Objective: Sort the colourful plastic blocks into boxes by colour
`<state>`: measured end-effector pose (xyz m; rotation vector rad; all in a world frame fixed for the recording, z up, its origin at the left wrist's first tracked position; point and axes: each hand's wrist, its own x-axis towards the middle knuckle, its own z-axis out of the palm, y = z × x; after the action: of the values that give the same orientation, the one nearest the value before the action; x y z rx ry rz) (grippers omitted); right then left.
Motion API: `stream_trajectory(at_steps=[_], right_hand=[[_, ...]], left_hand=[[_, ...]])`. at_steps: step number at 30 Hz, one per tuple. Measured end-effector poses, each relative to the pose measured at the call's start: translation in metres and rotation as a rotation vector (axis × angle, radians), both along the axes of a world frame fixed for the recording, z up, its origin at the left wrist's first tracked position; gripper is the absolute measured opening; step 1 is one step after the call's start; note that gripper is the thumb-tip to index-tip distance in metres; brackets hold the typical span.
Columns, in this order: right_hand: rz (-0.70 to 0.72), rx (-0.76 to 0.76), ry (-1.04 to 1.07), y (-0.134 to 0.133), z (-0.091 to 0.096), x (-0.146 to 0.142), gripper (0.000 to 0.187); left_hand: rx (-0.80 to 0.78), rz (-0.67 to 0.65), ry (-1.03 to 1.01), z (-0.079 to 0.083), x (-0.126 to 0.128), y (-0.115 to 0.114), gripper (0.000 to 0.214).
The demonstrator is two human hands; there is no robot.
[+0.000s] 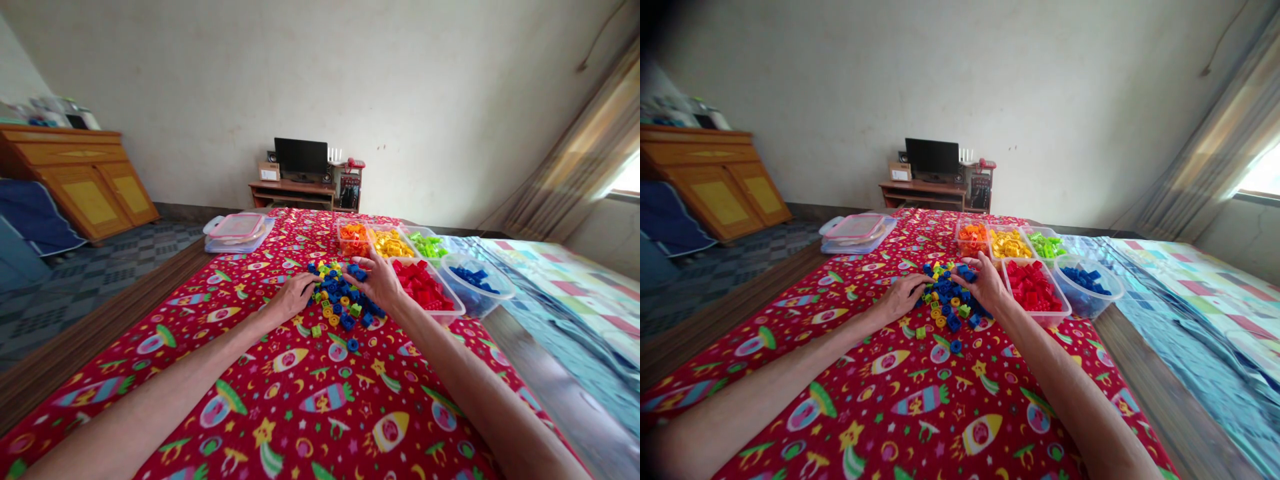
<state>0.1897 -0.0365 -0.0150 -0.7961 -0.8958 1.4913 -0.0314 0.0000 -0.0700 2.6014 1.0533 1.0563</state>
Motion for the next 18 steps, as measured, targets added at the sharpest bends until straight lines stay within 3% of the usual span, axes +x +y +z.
stream_trajectory(at_steps=[4, 9, 14, 18], right_hand=[[-0.057, -0.03, -0.022, -0.001, -0.001, -0.001, 0.026], [-0.01, 0.053, -0.118, -0.003, 0.009, 0.005, 0.03], [-0.156, 0.266, -0.683, -0.005, 0.03, 0.022, 0.025], [-0.372, 0.499, -1.099, -0.01, 0.059, 0.049, 0.03]], left_hand=[[-0.005, -0.008, -0.008, 0.0, 0.0, -0.001, 0.029], [-0.01, -0.015, -0.007, 0.001, 0.001, -0.002, 0.029], [-0.004, -0.002, 0.011, 0.0, 0.001, -0.001, 0.03], [0.015, -0.015, 0.005, -0.002, 0.001, 0.001, 0.032]])
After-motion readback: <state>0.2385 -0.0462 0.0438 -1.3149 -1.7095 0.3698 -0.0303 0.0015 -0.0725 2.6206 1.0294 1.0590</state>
